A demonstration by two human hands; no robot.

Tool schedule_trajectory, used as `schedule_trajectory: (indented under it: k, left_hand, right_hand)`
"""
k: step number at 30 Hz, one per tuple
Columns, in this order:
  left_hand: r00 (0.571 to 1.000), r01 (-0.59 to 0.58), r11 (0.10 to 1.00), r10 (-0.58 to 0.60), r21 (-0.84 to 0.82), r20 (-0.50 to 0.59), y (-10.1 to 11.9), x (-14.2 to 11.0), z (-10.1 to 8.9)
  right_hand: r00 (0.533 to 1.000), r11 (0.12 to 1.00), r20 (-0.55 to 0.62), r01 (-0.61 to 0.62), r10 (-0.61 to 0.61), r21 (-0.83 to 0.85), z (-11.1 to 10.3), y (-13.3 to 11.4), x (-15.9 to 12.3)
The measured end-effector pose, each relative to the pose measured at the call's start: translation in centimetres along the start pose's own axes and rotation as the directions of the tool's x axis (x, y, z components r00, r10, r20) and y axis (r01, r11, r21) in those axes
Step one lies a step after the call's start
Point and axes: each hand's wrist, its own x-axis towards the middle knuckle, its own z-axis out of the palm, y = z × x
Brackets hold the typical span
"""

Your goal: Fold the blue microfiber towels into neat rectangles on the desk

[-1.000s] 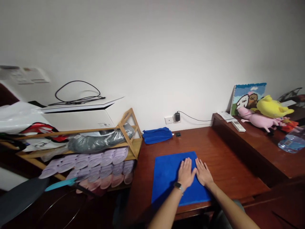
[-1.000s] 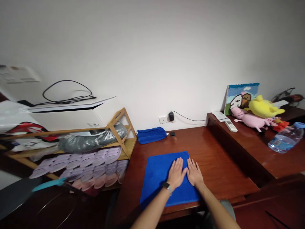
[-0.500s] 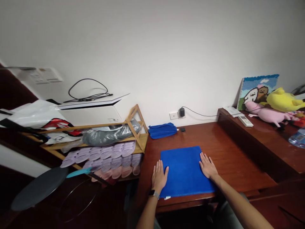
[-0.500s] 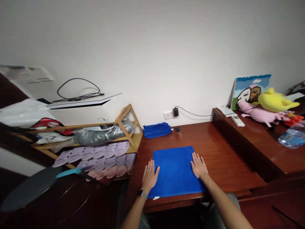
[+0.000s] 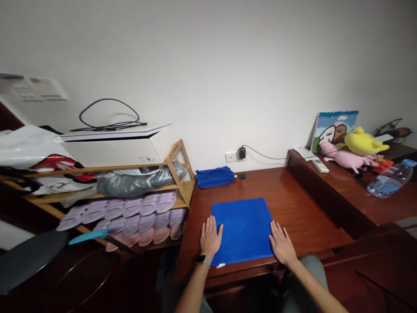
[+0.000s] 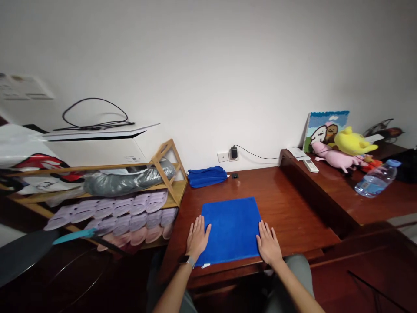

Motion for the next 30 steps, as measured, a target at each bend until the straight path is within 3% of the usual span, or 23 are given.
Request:
schedule_trajectory:
  k: [3,9,12,13,15,19,21,23,26,30]
  left_hand:
    - [0.995,-0.102,0.994,0.102,-0.038,-0.018,3.2,-0.2,-0.7]
    - [0.910,-0.386,0.887,0.410,-0.252,0.051,17.5,-2.3,0.3]
    - [0.880,-0.409,0.858,0.461,-0.309,0.116,21.2,-3.3,1.7]
    - [0.884,-0.398,0.864,0.451,-0.308,0.125,21.1,-3.5,2.0]
    - [0.909,-0.352,0.894,0.397,-0.278,0.124,18.8,-3.8,2.3]
    - [0.981,-0.152,0.982,0.164,-0.112,0.104,9.0,-4.5,1.5]
    - [0.995,-0.061,0.998,0.063,-0.031,0.077,4.2,-5.1,0.9]
    - [0.998,-0.036,0.999,0.036,0.008,0.055,0.8,-5.8,0.5]
    - [0.997,-0.057,0.998,0.056,0.009,0.050,-0.9,-6.7,0.4]
    - [0.998,-0.045,0.999,0.045,-0.004,0.038,-0.2,-6.9,0.4]
  right_hand:
    - [1.000,1.000,-0.004,0.001,-0.001,0.017,-0.4,-0.3,0.2]
    - [0.999,1.000,0.040,0.008,-0.008,0.008,-1.0,-0.3,0.2]
    - [0.998,1.000,0.058,0.026,-0.025,-0.011,-0.9,-0.2,0.1]
    - [0.998,1.000,0.059,0.027,-0.026,-0.015,-0.8,-0.1,0.1]
    - [0.999,1.000,0.049,0.016,-0.015,-0.017,-0.7,-0.1,0.2]
    - [1.000,1.000,0.017,0.005,-0.005,-0.005,-0.4,-0.1,0.2]
    - [1.000,1.000,0.011,0.006,-0.006,-0.006,-0.2,0.0,0.2]
    - [1.000,1.000,0.011,0.003,-0.003,-0.008,-0.1,0.1,0.3]
    - [0.999,1.000,0.037,0.007,-0.007,-0.010,-0.1,0.3,0.4]
    - [0.999,1.000,0.037,-0.001,0.001,0.002,-0.8,0.0,0.5]
